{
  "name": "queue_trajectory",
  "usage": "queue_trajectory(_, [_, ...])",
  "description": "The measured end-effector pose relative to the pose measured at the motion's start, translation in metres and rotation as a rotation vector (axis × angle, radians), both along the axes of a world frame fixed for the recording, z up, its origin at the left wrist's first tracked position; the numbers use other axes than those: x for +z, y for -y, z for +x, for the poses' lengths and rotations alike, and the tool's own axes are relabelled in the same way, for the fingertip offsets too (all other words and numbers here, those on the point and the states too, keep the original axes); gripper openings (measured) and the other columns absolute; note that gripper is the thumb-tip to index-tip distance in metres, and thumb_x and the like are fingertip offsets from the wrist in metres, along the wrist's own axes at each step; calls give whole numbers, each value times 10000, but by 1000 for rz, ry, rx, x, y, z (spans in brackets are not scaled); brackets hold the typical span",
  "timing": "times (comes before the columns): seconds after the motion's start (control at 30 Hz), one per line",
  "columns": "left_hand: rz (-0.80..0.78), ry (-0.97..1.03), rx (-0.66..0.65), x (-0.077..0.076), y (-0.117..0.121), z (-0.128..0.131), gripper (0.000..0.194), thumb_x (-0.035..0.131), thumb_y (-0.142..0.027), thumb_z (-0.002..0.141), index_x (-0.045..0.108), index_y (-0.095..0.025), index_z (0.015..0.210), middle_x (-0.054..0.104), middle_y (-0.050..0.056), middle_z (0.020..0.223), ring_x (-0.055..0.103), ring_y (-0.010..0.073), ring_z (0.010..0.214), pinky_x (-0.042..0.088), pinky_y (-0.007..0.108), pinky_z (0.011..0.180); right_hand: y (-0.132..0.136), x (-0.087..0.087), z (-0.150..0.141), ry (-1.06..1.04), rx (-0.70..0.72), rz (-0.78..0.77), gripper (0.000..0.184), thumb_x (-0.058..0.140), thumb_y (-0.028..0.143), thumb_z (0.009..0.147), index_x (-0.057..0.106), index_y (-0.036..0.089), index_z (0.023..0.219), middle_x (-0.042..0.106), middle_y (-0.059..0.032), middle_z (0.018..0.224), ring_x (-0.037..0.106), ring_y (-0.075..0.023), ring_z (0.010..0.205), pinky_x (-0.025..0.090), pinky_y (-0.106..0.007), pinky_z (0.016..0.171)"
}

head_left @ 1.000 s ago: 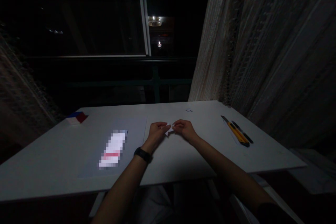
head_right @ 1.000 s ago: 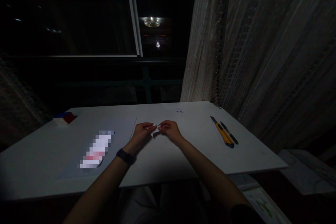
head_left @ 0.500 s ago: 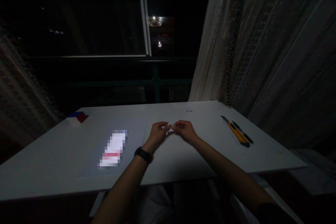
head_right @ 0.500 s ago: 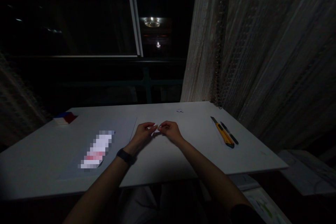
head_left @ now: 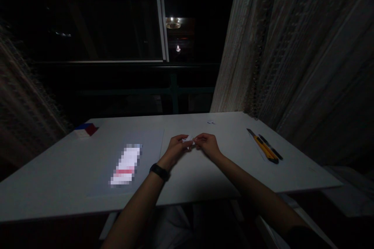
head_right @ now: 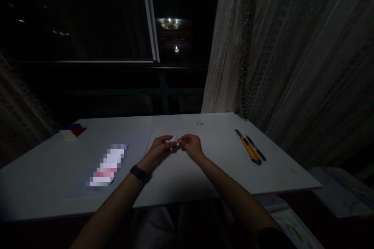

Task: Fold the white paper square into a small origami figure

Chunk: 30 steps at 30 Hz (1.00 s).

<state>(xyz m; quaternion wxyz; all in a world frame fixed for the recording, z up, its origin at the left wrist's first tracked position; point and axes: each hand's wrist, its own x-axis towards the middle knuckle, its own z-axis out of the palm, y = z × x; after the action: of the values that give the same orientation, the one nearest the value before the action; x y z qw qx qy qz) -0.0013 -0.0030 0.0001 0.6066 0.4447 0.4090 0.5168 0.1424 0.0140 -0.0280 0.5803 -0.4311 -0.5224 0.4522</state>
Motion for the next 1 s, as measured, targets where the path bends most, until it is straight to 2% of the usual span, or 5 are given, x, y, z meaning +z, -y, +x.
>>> queue_trajectory(0.1, [-13, -25, 5, -2, -2, -3, 414, 770, -115, 503, 599, -91, 879, 620, 32, 647, 567, 99, 515, 449, 216, 510, 2, 1, -3, -29, -5, -32, 272, 739, 360, 502, 594, 147, 589, 572, -3, 449, 515, -107, 387, 431, -222, 386])
queue_trajectory(0.4, [-36, 17, -5, -4, -3, -3, 465, 778, -80, 473, 589, -106, 897, 634, 42, 697, 592, 117, 565, 472, 246, 566, 9, 10, -5, -107, 17, -93, 261, 747, 316, 466, 613, 141, 606, 586, -5, 444, 524, -109, 371, 418, -202, 337])
queue_trajectory(0.7, [-47, 69, -24, -5, -5, -5, 413, 768, -71, 485, 597, -95, 861, 638, 50, 694, 599, 120, 569, 481, 229, 552, 9, 6, -7, -101, 37, -91, 273, 740, 331, 499, 638, 139, 664, 604, -12, 486, 541, -113, 411, 445, -215, 381])
queue_trajectory(0.87, [-102, 153, -52, -6, -5, -6, 356, 749, -15, 506, 607, -92, 823, 652, 70, 757, 631, 142, 671, 533, 279, 695, 5, 4, -2, -33, 19, -25, 287, 745, 359, 496, 655, 139, 657, 589, 0, 486, 497, -93, 410, 411, -213, 396])
queue_trajectory(1.0, [-126, 171, -92, -5, -5, -6, 284, 721, 9, 536, 612, -73, 785, 653, 81, 735, 634, 140, 678, 537, 251, 702, 5, 4, -2, 16, -4, 34, 259, 733, 358, 524, 658, 143, 650, 554, 8, 449, 462, -96, 396, 364, -225, 393])
